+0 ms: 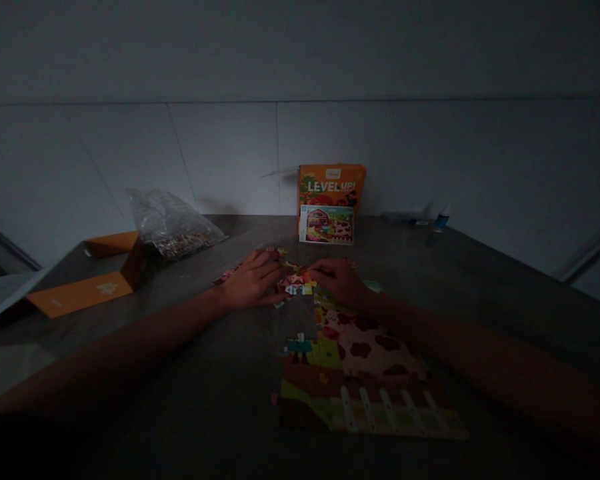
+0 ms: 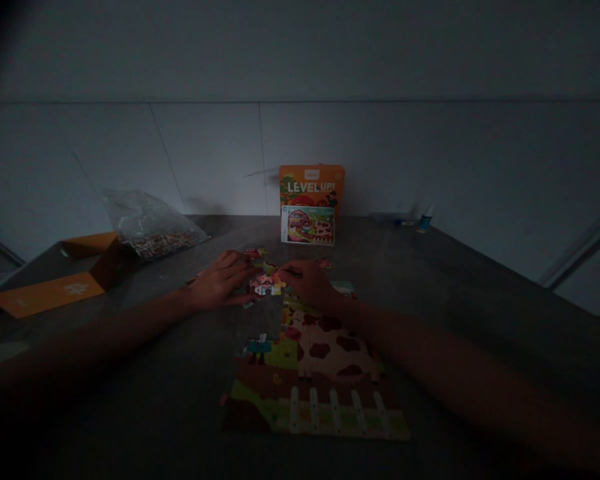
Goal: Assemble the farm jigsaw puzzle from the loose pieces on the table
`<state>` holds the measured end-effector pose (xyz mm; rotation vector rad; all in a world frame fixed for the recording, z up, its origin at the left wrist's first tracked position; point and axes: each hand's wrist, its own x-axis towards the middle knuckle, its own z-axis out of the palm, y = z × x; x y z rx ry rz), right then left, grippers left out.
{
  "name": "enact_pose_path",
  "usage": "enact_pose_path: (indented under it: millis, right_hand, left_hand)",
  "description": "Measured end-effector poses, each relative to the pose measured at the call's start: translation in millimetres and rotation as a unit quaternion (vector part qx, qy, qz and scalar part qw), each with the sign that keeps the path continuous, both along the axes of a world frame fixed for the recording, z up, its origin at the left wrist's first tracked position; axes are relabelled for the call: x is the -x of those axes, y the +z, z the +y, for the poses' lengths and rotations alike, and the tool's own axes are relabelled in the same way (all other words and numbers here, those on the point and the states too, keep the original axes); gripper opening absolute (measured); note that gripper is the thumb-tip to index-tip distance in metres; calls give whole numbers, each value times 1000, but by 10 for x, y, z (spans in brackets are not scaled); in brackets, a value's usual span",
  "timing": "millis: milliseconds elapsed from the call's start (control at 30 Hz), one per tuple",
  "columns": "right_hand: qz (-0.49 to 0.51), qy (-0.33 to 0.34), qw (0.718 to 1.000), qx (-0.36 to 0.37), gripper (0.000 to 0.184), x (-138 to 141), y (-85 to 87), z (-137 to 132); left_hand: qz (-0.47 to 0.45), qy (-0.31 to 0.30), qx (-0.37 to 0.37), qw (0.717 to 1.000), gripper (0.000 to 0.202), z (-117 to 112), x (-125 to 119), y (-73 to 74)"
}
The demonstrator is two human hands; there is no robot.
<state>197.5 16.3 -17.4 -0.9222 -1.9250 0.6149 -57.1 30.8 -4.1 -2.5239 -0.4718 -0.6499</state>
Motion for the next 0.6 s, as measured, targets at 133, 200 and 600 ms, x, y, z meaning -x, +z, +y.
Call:
enact_pose_path:
  millis: [133,200,600]
  right_hand:
    - [-8,-7,1000,-3,23,2,12,3]
    - [-8,-7,1000,-5,23,1,8,8]
    - [-13,-5,1000,6,23,-6,-7,4]
  left_hand:
    - [-4,0,0,1000,47,-1,6,-7]
    - [-5,-4,-6,1000,46,-4,6,-3]
    - [-7,-21,-11,1000,45,4,1,6]
